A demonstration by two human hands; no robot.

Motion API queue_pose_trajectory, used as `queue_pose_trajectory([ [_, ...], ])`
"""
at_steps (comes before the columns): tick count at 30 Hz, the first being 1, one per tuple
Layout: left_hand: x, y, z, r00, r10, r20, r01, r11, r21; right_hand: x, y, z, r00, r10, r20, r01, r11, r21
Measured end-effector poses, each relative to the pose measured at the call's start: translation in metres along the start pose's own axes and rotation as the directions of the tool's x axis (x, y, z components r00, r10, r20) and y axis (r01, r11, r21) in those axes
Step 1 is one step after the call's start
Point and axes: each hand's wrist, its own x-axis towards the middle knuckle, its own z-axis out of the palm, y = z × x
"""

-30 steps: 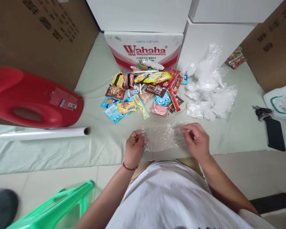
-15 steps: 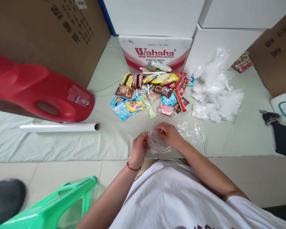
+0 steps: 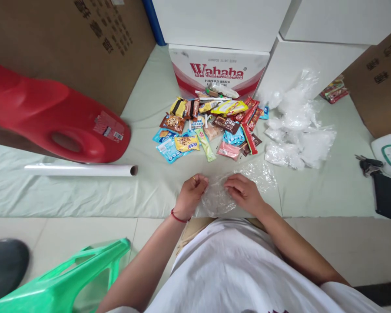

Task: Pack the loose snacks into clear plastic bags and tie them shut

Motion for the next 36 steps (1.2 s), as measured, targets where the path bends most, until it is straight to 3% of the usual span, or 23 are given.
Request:
queue_pose_trajectory([
  [2, -0.003, 0.001, 0.001, 1.0, 0.002, 0.024, -0.001, 0.999, -0.046, 0.0, 0.002, -0.007, 0.995, 0.066, -0.074, -0.065, 0.998, 0.015],
  [4, -0.006, 0.002, 0.001, 0.999, -0.005, 0.051, 0.011, 0.993, -0.118, 0.004, 0.006, -0.013, 0.992, 0.107, -0.073, -0.107, 0.994, -0.005],
  [9, -0.01, 0.004, 0.001, 0.994, -0.039, 0.103, 0.068, 0.953, -0.294, 0.017, 0.019, -0.011, 0.982, 0.112, 0.154, -0.098, 0.99, -0.099],
  [14, -0.012, 0.002, -0.002, 0.994, -0.067, 0.088, 0.093, 0.935, -0.343, 0.018, 0.022, -0.005, 0.977, 0.129, 0.172, -0.107, 0.985, -0.132],
  [21, -0.007, -0.001, -0.009, 0.992, -0.123, -0.01, 0.109, 0.914, -0.391, 0.014, 0.016, -0.014, 0.996, 0.011, 0.089, 0.005, 0.985, -0.173],
  [25, -0.009, 0.004, -0.008, 0.987, -0.137, 0.078, 0.157, 0.894, -0.42, 0.017, 0.005, -0.009, 0.995, -0.049, 0.085, 0.064, 0.981, -0.183],
  [30, -0.014, 0.013, -0.003, 0.98, -0.093, 0.175, 0.17, 0.849, -0.501, 0.028, -0.005, 0.011, 0.976, -0.144, 0.165, 0.177, 0.962, -0.21],
  [36, -0.015, 0.014, -0.002, 0.975, -0.066, 0.21, 0.173, 0.818, -0.549, 0.031, -0.004, 0.019, 0.967, -0.24, 0.081, 0.252, 0.945, -0.208],
])
